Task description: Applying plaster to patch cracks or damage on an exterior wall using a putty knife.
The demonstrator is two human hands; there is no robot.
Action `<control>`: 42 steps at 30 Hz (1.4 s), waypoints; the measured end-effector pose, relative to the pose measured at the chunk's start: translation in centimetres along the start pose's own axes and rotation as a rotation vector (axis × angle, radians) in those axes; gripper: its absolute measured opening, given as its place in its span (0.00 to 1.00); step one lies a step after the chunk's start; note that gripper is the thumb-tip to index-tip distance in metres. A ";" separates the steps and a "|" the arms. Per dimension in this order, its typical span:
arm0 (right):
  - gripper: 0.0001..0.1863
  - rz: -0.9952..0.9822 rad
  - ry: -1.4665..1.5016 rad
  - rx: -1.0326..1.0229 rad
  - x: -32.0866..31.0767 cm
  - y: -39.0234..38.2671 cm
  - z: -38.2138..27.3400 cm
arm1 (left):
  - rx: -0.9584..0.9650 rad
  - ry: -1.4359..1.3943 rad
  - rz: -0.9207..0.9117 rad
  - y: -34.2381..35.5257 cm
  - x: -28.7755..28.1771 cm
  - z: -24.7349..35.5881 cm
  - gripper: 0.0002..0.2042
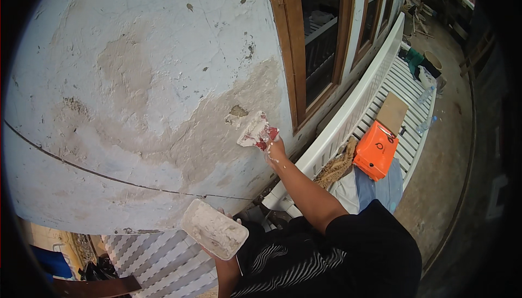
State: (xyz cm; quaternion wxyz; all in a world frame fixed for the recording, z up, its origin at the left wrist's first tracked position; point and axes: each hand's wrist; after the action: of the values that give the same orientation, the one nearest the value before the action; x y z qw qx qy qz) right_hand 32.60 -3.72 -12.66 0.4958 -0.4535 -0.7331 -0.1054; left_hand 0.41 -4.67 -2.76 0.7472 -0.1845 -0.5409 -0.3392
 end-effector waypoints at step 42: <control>0.19 -0.001 0.053 -0.158 -1.9 -6.2 -8.8 | -0.088 -0.055 -0.199 0.8 -2.3 4.2 0.42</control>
State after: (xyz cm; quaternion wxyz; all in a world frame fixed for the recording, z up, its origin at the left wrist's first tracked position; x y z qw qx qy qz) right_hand 33.59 -13.61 -8.16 0.4776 -0.4878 -0.7094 -0.1754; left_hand -2.34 -0.73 -3.39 0.6858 -0.1718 -0.5616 -0.4299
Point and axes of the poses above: each hand's wrist, its own y-axis towards the middle knuckle, its own x-axis out of the palm, z = x × y, and after that the axes turned 7 degrees about x, right-handed
